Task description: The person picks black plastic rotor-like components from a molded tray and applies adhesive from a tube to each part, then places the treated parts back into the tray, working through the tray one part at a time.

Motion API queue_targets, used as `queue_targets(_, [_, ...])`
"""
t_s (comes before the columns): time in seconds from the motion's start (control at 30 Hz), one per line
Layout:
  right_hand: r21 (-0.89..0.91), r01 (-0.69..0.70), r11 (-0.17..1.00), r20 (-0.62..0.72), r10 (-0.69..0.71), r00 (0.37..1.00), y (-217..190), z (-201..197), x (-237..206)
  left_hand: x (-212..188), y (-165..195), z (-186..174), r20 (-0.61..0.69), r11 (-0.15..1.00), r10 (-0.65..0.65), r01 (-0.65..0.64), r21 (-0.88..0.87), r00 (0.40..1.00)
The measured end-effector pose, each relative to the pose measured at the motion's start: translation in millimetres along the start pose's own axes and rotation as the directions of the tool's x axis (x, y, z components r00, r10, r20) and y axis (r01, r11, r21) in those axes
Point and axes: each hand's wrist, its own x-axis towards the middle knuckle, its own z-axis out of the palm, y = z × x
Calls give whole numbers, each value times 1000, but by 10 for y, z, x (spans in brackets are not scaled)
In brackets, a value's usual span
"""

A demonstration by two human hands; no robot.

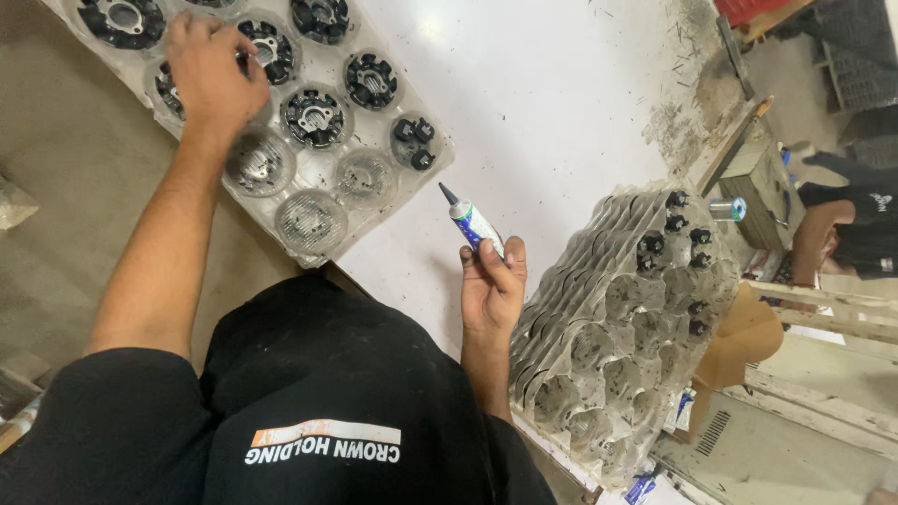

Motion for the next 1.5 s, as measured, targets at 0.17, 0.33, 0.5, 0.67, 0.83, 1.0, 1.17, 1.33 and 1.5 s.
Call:
queue_targets(0.17, [-3, -5, 1000, 8, 5, 1000, -4, 39, -12, 76, 35, 106, 222, 928, 110, -180, 326, 969])
queue_targets(0.33, [-34, 9, 999, 9, -8, 1000, -20, 53, 6, 304, -96, -63, 393, 760, 141, -354, 545, 909])
queue_targets(0.5, [-27, -10, 1000, 4, 10, 1000, 12, 22, 32, 411, -58, -211, 521, 677, 156, -475, 562, 839])
queue_targets(0.67, [-32, -43, 999, -3, 43, 999, 54, 22, 22, 491, -53, -229, 580, 668, 177, -529, 522, 795])
queue_targets(0.83, [-62, -23, 998, -6, 23, 1000, 46, 5, -1, 551, -89, -189, 568, 697, 218, -534, 478, 794])
queue_targets(1.0, [-16, 25, 1000, -74, -26, 997, 44, -104, 2, 358, -14, -435, 614, 963, -220, 270, 12, 758])
queue_targets(1.17, [50, -4, 999, -106, 9, 994, 50, -245, 105, -225, 730, -579, 696, -81, -135, 693, -717, 705])
queue_targets(1.33, [80, -126, 989, -68, 131, 989, 102, -303, 254, -370, 1401, -355, 538, -651, -131, 337, -680, 833])
queue_targets(1.5, [-100, -7, 995, 45, 12, 999, 239, -81, 345, -108, 1603, -326, 407, -604, -134, 251, -756, 904])
